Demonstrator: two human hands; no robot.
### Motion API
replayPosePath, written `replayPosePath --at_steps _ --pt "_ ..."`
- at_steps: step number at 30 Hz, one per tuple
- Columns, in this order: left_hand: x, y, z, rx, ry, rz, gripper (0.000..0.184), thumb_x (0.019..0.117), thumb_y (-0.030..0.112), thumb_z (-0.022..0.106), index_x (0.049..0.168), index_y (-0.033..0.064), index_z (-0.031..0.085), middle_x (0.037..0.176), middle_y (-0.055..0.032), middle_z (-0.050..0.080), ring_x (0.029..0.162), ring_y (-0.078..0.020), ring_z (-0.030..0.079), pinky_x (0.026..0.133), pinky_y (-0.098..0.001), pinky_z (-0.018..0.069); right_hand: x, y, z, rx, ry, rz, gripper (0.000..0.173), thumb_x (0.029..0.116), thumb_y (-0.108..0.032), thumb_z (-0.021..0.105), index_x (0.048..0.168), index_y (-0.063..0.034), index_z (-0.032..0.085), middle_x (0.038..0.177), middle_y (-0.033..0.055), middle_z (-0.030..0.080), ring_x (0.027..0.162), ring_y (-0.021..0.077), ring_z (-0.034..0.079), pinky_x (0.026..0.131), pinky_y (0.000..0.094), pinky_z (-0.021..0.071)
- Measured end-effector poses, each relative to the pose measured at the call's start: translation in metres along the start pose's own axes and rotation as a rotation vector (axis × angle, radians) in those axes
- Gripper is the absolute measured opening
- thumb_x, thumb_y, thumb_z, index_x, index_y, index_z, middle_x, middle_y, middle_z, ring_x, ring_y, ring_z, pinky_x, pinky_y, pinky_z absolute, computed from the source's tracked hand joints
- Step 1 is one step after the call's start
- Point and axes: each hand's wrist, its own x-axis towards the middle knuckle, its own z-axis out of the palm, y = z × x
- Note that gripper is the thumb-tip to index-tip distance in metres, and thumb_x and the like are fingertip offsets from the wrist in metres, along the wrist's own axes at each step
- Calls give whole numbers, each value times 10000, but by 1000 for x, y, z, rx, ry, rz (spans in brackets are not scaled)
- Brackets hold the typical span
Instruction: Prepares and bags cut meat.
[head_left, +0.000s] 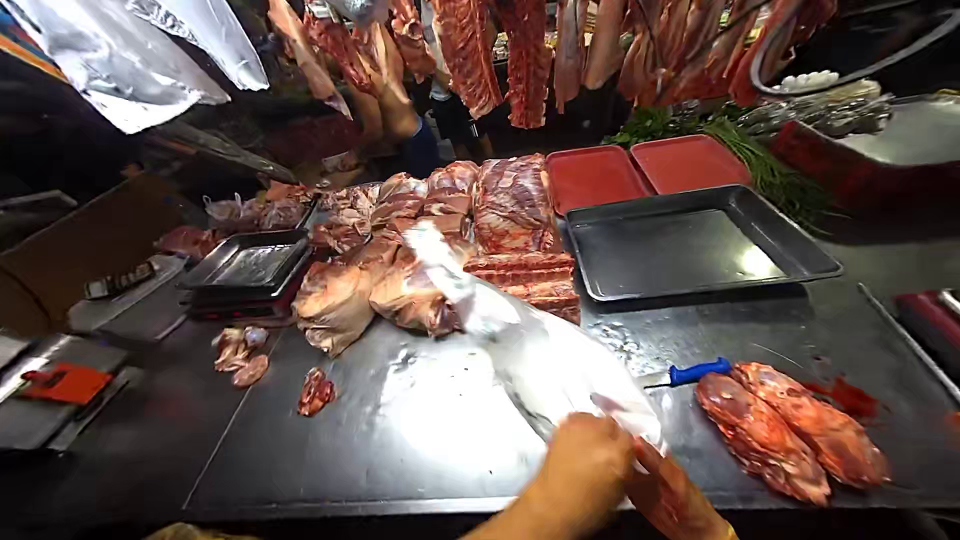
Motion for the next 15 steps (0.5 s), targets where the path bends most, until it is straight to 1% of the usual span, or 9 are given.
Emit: replayPosePath --at_steps 1,2,4,7,9,10,12,13,15 --pt "-7 28 31 -110 -25 21 54 786 4 730 835 21 716 835 -161 707 786 -324 726 652 -480 608 -9 -9 -7 -2 26 -48 501 981 -424 636 1319 -54 627 1206 133 736 1087 271 719 966 434 578" --pt "-15 51 52 -189 -31 32 90 805 7 702 894 18 707 869 -158 699 823 -315 722 686 -462 610 -24 -19 -16 -58 103 -108 358 1030 -297 547 1244 -33 660 1111 141 764 998 261 749 905 405 608" --pt "-30 85 70 -368 50 1 190 878 40 652 1050 17 730 999 -146 719 920 -260 724 780 -417 625 -69 -43 -48 -88 262 -198 257 1021 -117 480 1140 -52 698 990 110 781 866 204 759 802 343 633" --pt "-40 121 79 -393 325 -163 195 952 148 583 1035 31 716 960 -87 702 894 -143 678 785 -288 586 -179 -79 -115 -130 352 -234 220 963 -118 580 1047 -158 780 897 64 784 712 144 735 666 294 629" --pt "-24 147 98 -307 360 -205 240 940 142 574 1086 6 707 1033 -124 695 976 -184 656 842 -308 554 -264 -103 -156 -256 401 -228 245 920 -87 596 1044 -200 774 872 18 780 702 108 721 663 273 617" --pt "-14 163 114 -286 327 -172 272 930 130 579 1129 -6 706 1126 -162 686 1086 -244 641 931 -362 542 -306 -112 -172 -330 431 -215 266 905 -84 603 1034 -236 778 871 -19 782 717 85 722 677 261 615" --pt "5 203 160 -299 182 -71 330 923 149 590 1189 -11 704 1293 -239 633 1277 -380 567 1094 -522 454 -385 -124 -203 -446 453 -191 266 923 -113 622 1051 -281 784 906 -58 781 769 67 722 720 259 614" --pt "11 226 188 -298 55 -72 361 950 221 572 1212 16 711 1324 -227 635 1305 -394 559 1115 -566 428 -421 -129 -214 -492 494 -189 289 912 -87 600 1043 -274 777 907 -64 783 770 64 725 720 262 617" --pt "20 273 239 -434 -409 -280 472 1053 422 461 1251 69 704 1276 -137 681 1246 -280 608 1094 -522 450 -485 -140 -226 -545 582 -197 292 911 -54 594 1054 -245 762 939 -84 778 822 63 725 771 283 620"
